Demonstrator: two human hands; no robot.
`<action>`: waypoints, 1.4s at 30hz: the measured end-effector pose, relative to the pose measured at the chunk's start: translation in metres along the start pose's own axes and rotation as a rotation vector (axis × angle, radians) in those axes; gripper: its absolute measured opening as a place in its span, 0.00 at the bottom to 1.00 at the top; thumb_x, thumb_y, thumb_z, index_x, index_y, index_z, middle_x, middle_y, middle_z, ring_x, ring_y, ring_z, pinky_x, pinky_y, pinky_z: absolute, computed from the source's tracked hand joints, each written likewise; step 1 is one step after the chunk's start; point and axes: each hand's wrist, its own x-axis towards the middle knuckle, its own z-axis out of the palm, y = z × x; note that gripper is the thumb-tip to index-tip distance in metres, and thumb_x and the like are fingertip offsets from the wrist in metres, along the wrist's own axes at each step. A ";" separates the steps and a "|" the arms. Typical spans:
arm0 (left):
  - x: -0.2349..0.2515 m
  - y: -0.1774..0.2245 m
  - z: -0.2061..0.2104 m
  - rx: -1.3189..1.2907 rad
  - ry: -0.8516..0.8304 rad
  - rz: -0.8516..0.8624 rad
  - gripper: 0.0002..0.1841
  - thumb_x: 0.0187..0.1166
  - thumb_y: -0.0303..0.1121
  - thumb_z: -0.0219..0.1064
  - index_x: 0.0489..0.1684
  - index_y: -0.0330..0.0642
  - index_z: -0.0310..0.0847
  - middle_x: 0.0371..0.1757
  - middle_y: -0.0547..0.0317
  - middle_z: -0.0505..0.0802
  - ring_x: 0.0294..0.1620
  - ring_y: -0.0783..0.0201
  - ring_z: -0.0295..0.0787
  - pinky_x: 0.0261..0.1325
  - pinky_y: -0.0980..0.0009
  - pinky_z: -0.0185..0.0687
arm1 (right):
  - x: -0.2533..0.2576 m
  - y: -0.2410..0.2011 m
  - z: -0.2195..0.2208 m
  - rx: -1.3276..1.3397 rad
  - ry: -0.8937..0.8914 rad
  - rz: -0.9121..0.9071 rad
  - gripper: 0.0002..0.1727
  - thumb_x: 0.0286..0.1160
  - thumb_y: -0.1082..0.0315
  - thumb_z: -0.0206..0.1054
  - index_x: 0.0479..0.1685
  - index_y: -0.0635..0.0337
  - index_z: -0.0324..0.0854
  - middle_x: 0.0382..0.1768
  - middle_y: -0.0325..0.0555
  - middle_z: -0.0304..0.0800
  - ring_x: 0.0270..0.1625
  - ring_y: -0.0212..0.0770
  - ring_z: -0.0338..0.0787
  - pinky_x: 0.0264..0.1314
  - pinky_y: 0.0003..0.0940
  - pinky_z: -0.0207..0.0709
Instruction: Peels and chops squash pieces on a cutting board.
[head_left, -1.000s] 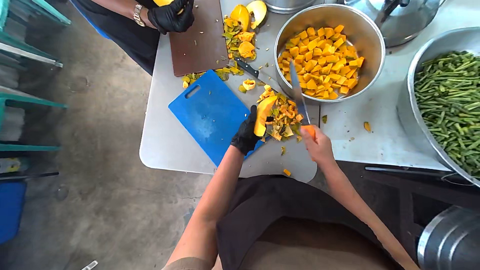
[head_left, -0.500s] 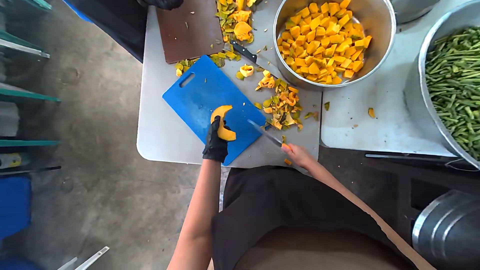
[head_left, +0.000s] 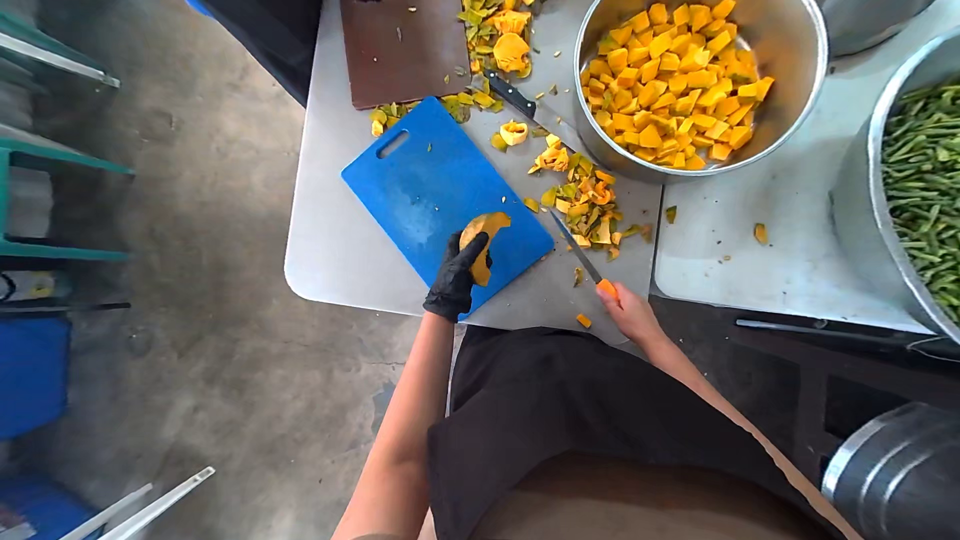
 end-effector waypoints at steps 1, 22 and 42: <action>-0.001 0.001 0.000 0.151 -0.011 -0.014 0.27 0.81 0.37 0.69 0.76 0.40 0.65 0.46 0.55 0.87 0.39 0.67 0.86 0.44 0.69 0.86 | -0.004 -0.006 -0.002 -0.003 0.008 -0.022 0.26 0.93 0.56 0.53 0.69 0.75 0.75 0.48 0.70 0.89 0.53 0.64 0.90 0.62 0.60 0.79; 0.018 -0.035 -0.019 0.943 0.071 0.176 0.31 0.76 0.38 0.76 0.75 0.31 0.73 0.68 0.23 0.80 0.70 0.29 0.78 0.73 0.39 0.74 | 0.022 -0.072 0.022 -0.080 -0.191 -0.045 0.30 0.96 0.48 0.45 0.57 0.72 0.78 0.41 0.65 0.86 0.49 0.62 0.89 0.57 0.59 0.78; 0.029 -0.034 -0.029 1.041 -0.045 0.129 0.29 0.71 0.37 0.81 0.64 0.25 0.80 0.64 0.26 0.84 0.66 0.30 0.82 0.67 0.38 0.78 | 0.058 -0.094 0.029 -0.083 -0.339 0.092 0.30 0.97 0.51 0.45 0.56 0.74 0.80 0.41 0.67 0.87 0.48 0.61 0.89 0.57 0.58 0.79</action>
